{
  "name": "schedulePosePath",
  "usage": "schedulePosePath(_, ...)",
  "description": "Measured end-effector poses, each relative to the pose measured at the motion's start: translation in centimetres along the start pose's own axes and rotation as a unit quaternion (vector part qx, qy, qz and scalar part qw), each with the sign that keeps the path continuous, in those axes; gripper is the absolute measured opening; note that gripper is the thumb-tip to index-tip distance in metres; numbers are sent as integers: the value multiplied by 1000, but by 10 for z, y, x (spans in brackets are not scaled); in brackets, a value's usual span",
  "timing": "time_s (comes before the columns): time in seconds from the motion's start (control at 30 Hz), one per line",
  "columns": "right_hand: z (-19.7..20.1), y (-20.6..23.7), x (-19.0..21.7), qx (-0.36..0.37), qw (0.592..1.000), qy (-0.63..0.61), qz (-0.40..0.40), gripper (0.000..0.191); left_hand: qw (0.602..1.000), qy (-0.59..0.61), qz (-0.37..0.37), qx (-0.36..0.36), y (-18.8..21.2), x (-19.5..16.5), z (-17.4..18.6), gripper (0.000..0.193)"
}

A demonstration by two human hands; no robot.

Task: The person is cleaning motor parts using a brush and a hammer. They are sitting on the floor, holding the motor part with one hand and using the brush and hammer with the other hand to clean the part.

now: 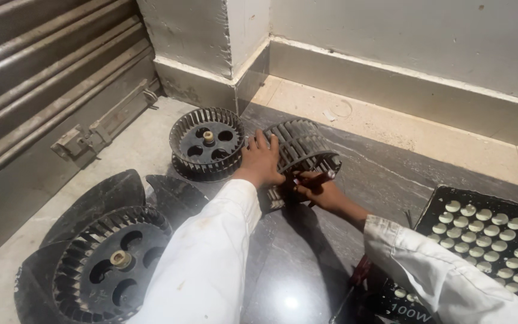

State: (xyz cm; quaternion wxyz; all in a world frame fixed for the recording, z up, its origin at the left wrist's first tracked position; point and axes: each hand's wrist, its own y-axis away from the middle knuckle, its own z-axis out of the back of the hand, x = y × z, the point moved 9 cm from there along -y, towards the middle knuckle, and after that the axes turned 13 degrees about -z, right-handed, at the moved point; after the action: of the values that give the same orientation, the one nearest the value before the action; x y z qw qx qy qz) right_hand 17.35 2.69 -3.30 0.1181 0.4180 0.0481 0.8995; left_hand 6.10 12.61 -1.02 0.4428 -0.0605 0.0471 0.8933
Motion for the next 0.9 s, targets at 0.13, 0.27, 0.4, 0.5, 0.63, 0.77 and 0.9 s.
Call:
schedulePosePath(0.13,4,-3,-12,-2,1000,23,-9,43,1000,4,-1,0,2,1,-2,118)
schedulePosePath(0.27,4,6,5,-9,995,79,56,40,1000,4,7,9,7,7,-5,119)
schedulePosePath(0.4,14,3,-13,-24,994,-2,-104,38,1000,2,13,17,5,7,-5,120)
schedulePosePath(0.5,19,0,-7,-66,997,3,-37,35,1000,0,15,24,1,5,-5,119)
schedulePosePath(0.63,15,-4,-9,-57,997,14,48,40,1000,-12,4,17,-4,0,-3,117)
schedulePosePath(0.77,12,-15,-20,8,990,125,-58,31,1000,-3,7,19,-5,0,-3,117)
schedulePosePath(0.9,17,-4,-17,-3,990,41,-138,34,1000,-1,16,24,-2,3,-4,119)
